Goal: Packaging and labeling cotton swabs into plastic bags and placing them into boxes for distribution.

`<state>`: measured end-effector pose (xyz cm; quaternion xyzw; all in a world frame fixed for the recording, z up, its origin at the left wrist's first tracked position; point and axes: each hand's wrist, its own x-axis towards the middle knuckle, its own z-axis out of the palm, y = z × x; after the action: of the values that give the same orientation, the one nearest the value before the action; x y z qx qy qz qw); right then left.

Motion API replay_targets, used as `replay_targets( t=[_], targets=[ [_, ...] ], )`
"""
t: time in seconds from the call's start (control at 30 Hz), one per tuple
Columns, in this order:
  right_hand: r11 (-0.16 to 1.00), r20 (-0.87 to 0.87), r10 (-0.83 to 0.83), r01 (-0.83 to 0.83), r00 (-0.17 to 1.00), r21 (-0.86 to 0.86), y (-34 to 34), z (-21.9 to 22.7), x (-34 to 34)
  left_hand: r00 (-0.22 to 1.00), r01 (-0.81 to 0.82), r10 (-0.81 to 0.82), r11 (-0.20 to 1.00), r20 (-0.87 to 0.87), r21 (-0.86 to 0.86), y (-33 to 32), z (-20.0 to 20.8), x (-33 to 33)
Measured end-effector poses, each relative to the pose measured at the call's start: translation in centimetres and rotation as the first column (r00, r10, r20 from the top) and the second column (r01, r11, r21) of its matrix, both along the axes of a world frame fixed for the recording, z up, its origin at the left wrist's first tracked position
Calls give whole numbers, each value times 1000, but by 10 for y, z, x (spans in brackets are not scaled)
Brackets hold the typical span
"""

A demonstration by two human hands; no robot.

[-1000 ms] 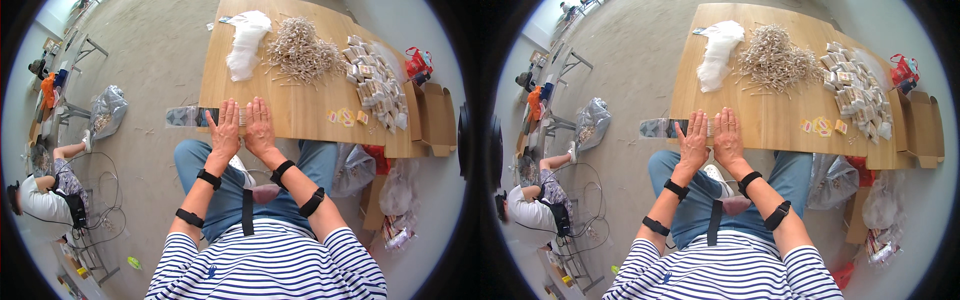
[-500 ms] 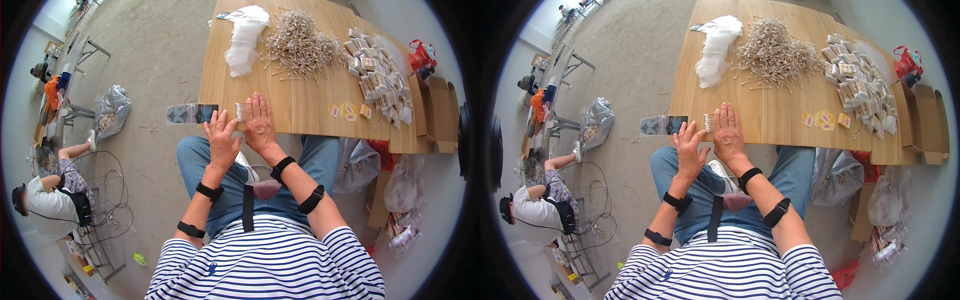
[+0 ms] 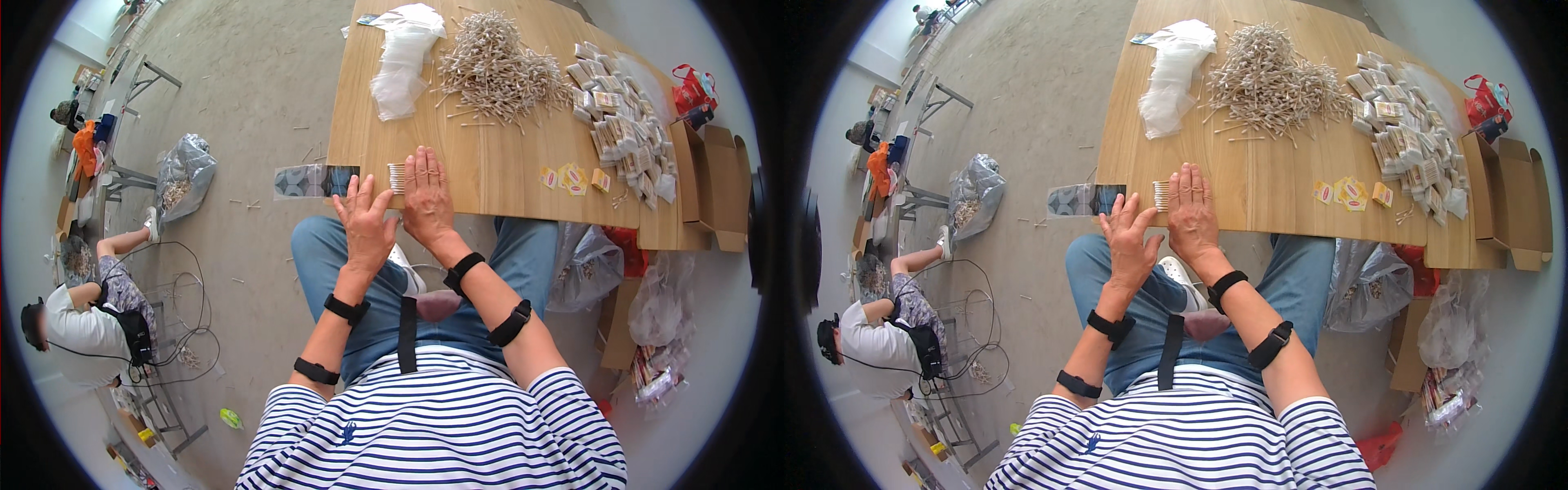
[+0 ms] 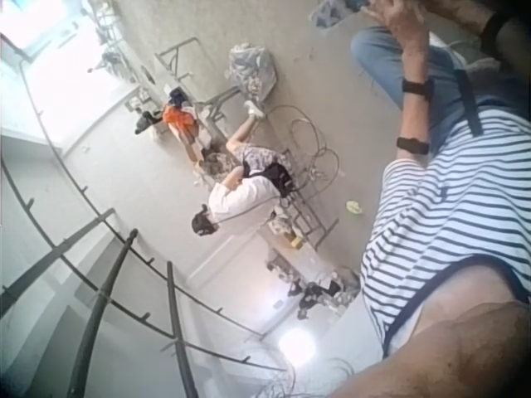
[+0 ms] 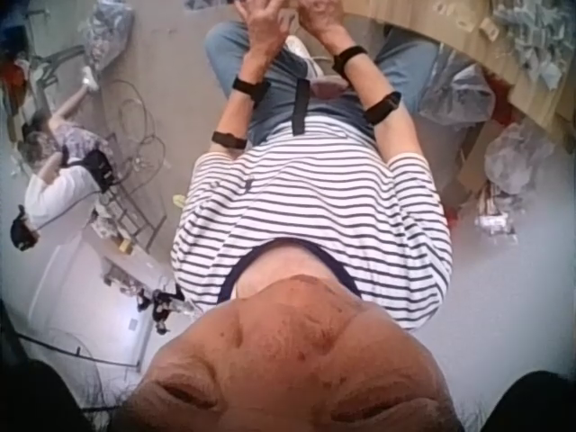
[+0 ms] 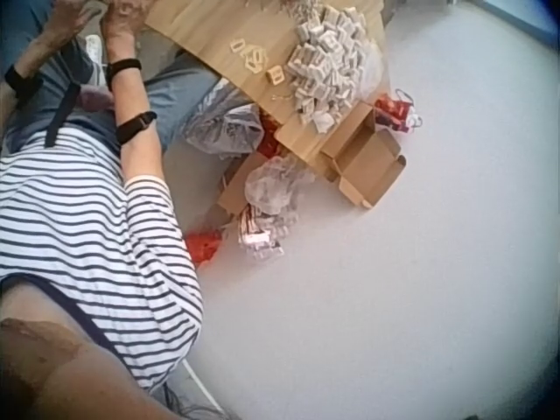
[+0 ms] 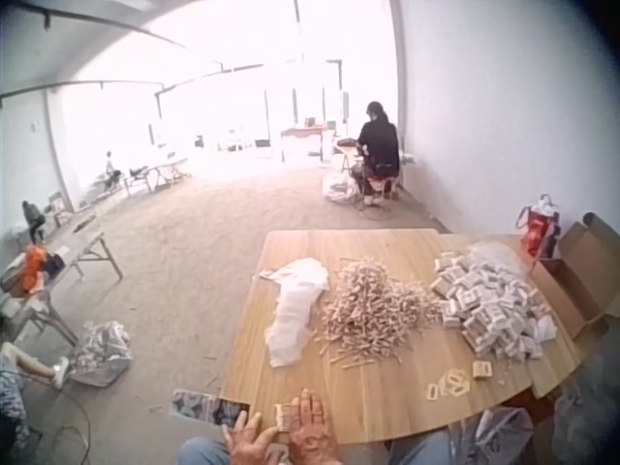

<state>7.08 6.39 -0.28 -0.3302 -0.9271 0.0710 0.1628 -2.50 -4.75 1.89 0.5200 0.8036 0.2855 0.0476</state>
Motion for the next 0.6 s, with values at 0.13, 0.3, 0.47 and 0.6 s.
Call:
replay_targets(
  t=[0.13,0.3,0.47,0.6],
  targets=[
    [1000,-12,-4,4,1000,28,0,-2,-1,1000,3,-3,1000,5,-13,-2,1,2],
    [999,6,-5,4,1000,43,0,-2,-1,1000,7,-7,1000,-6,-15,0,0,2],
    [999,-27,-1,2,1000,34,0,-2,-1,1000,6,-6,1000,-10,-19,-1,1,2],
    [999,-28,-4,5,1000,38,1,-2,-1,1000,12,-12,999,6,-31,-1,5,3]
  ],
)
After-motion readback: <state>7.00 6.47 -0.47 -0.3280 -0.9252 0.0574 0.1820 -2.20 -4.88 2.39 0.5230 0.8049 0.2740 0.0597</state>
